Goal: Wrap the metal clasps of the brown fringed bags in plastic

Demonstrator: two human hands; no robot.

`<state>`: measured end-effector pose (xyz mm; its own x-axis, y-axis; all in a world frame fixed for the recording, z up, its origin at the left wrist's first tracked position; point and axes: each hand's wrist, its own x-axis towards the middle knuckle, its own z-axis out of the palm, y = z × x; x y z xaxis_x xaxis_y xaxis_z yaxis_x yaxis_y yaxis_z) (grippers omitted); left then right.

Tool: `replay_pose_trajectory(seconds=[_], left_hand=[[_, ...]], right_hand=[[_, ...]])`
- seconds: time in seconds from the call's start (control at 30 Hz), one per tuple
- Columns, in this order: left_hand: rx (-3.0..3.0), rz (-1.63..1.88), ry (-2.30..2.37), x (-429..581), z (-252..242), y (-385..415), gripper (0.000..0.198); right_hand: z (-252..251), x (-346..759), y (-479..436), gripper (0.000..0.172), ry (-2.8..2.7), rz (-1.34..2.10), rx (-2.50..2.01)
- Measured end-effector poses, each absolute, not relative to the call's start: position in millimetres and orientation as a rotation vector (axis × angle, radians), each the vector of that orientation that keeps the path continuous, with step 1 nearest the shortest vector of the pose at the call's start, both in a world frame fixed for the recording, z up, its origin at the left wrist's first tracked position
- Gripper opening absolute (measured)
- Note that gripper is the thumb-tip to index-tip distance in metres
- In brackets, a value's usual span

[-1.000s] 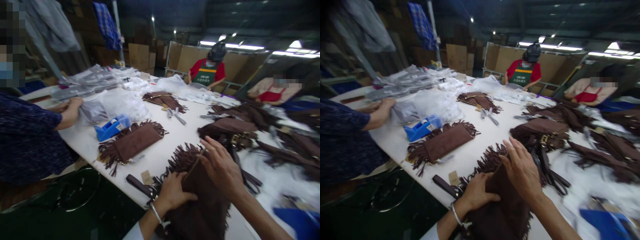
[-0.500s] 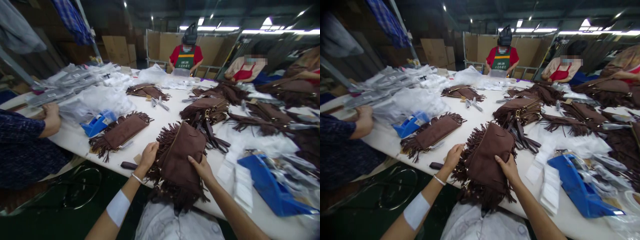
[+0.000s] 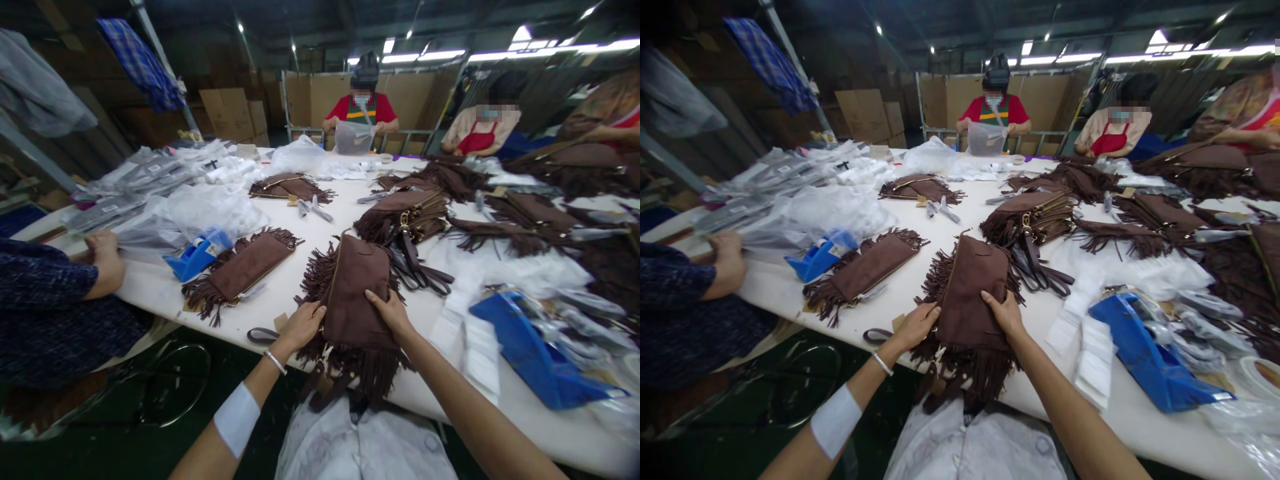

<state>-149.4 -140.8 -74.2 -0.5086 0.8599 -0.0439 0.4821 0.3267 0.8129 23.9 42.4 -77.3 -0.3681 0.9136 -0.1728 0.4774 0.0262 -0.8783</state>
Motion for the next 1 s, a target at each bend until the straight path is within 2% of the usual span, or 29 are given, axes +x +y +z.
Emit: replay_pose_trajectory(seconds=[0.37,0.67,1.0], left_hand=[[1.186,0.996,2.216,-150,-85,-130,0.050],[1.099,1.072,2.312,-137,-87,-100,0.044],[0.970,1.163,2.106,-125,-88,-113,0.036]], right_hand=[[-90,13,62,0.068,-1.957,1.308,-1.279],[-83,-17,126,0.058,-2.206,1.315,-1.020],[-73,-29,152,0.048,-2.501,1.389,-0.670]])
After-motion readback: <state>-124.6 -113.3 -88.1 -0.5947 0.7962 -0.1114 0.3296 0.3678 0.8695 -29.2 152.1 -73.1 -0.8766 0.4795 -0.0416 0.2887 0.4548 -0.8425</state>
